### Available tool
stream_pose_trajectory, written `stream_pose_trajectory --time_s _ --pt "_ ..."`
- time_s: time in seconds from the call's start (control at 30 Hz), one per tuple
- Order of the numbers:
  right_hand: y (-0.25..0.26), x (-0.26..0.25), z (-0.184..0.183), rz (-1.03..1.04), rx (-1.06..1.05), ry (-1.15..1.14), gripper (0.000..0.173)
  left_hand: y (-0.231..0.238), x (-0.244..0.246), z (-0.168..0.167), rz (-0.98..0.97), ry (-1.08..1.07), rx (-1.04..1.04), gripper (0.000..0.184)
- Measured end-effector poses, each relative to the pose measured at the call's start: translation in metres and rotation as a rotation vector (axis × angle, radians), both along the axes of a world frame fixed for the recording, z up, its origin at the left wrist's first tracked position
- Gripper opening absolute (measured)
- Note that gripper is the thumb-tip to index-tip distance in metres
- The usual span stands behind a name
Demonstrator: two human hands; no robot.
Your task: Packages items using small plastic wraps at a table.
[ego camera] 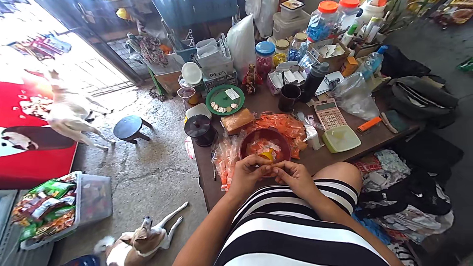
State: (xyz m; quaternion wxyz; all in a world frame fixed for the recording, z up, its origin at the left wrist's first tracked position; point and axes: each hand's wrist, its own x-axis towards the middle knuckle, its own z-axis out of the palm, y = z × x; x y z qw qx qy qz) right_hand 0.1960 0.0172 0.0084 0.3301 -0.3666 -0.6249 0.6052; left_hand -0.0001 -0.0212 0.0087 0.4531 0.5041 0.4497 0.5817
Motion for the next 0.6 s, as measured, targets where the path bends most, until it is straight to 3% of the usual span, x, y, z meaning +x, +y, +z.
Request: stream_pose_trajectory --time_s 0.23,0.33,0.47,0.6 --pt "-0.005 0.0 0.0 0.046 0.009 -0.032 0.017 -0.004 0.005 -0.005 0.143 0.234 0.082 0.012" --pt "-0.006 -0.001 0.002 0.038 0.002 -0.017 0.018 -0.001 0.006 -0.009 0.205 0.244 0.105 0.03" --pt "-0.001 -0.003 0.001 -0.084 -0.076 0.089 0.018 0.0 0.005 -0.018 0.02 0.011 0.011 0.06" --pt "0.001 -0.008 0.002 -0.154 -0.154 0.143 0.015 -0.004 0.027 -0.014 0.038 -0.164 -0.067 0.021"
